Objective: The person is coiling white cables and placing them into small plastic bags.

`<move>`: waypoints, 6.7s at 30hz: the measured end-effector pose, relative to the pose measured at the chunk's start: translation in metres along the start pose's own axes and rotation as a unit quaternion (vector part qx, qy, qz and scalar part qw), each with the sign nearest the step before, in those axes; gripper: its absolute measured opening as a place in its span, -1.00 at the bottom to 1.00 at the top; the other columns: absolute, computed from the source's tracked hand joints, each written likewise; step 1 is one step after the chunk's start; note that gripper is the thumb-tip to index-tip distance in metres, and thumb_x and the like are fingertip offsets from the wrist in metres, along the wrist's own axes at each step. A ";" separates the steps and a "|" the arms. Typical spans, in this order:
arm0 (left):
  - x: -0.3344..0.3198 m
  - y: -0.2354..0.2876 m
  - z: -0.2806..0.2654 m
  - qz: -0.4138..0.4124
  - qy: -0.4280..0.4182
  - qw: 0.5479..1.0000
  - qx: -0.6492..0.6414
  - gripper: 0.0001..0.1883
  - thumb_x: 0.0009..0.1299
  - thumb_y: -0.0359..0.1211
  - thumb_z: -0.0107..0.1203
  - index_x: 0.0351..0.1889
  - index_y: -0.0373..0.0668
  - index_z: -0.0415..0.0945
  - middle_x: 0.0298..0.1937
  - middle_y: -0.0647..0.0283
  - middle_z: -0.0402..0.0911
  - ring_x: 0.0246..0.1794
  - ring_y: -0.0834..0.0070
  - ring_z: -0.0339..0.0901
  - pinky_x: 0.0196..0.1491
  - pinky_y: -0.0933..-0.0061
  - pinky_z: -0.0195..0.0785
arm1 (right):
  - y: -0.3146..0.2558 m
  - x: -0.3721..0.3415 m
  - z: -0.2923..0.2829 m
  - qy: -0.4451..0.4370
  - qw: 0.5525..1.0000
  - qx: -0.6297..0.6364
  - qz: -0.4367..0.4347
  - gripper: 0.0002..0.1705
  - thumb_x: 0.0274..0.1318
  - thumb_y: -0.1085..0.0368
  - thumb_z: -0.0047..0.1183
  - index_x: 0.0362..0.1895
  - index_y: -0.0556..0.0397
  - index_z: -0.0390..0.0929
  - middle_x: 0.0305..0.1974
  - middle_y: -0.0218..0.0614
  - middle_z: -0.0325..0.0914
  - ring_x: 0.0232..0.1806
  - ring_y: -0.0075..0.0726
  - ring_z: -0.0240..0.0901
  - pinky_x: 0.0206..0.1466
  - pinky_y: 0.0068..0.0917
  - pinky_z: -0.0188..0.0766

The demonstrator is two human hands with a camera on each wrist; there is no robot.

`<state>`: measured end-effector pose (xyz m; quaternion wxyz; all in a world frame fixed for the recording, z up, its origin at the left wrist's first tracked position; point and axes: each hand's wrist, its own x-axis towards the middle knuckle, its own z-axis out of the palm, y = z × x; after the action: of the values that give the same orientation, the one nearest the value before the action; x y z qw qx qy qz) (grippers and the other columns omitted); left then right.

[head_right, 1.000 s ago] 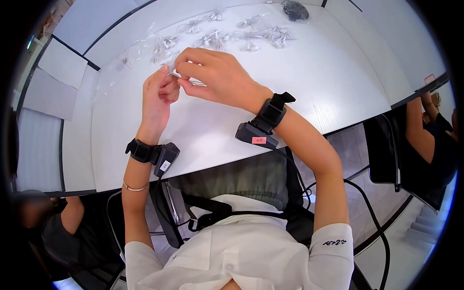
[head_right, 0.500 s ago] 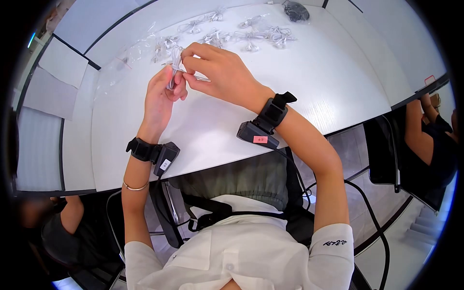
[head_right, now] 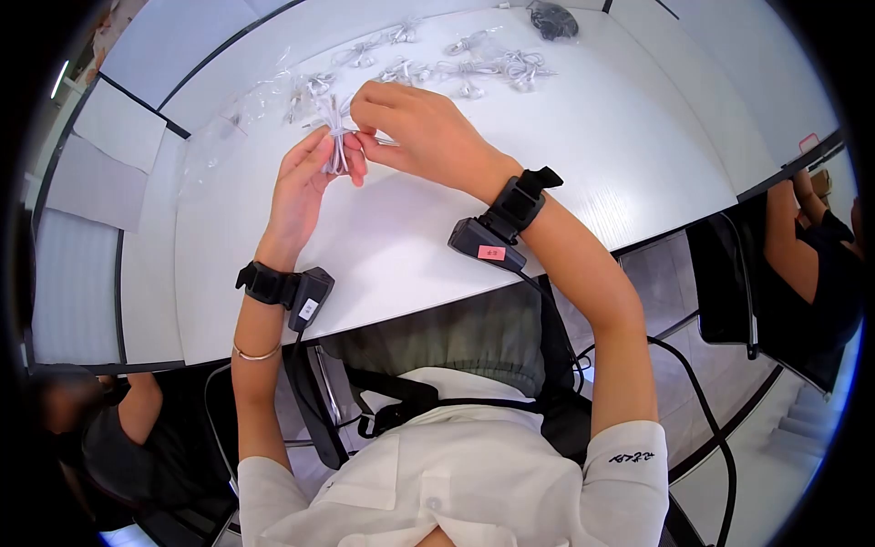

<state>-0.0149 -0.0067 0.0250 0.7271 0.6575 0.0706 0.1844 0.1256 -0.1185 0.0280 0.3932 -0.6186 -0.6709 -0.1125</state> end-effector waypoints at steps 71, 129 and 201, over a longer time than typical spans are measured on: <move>0.004 -0.010 -0.012 -0.082 -0.047 0.991 -0.099 -0.57 0.47 -0.06 -0.33 -0.46 -0.16 0.35 -0.69 0.51 0.08 -0.64 0.69 0.02 -0.48 0.61 0.01 | -0.003 -0.003 0.010 -0.039 0.923 0.318 0.215 -0.81 0.18 0.25 -0.05 -0.28 0.14 0.45 -0.61 -0.60 0.24 -0.57 -0.76 0.00 -0.50 -0.70 -0.01; 0.005 -0.015 -0.004 -0.053 0.039 0.986 -0.154 -0.70 0.45 -0.21 -0.31 -0.52 -0.11 0.15 -0.62 0.48 0.05 -0.63 0.68 -0.07 -0.50 0.62 -0.10 | 0.002 -0.005 0.024 -0.041 0.919 0.320 0.227 -0.80 0.18 0.27 -0.06 -0.30 0.19 0.42 -0.47 -0.45 0.45 -0.44 -0.71 0.31 -0.35 -0.71 0.24; 0.008 -0.023 -0.008 -0.013 0.066 0.998 -0.022 -0.83 0.42 -0.27 -0.17 -0.24 -0.17 0.32 -0.43 0.42 0.34 -0.38 0.66 0.22 -0.12 0.55 0.13 | -0.003 -0.007 0.028 -0.013 0.950 0.220 0.223 -0.75 0.06 0.19 -0.01 -0.45 0.14 0.43 -0.66 -0.32 0.46 -0.63 -0.40 0.35 -0.55 -0.48 0.21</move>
<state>-0.0064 0.0021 0.0025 0.7372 0.6272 0.1224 0.2194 0.1117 -0.1068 0.0056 0.5258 -0.6520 -0.5289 0.1367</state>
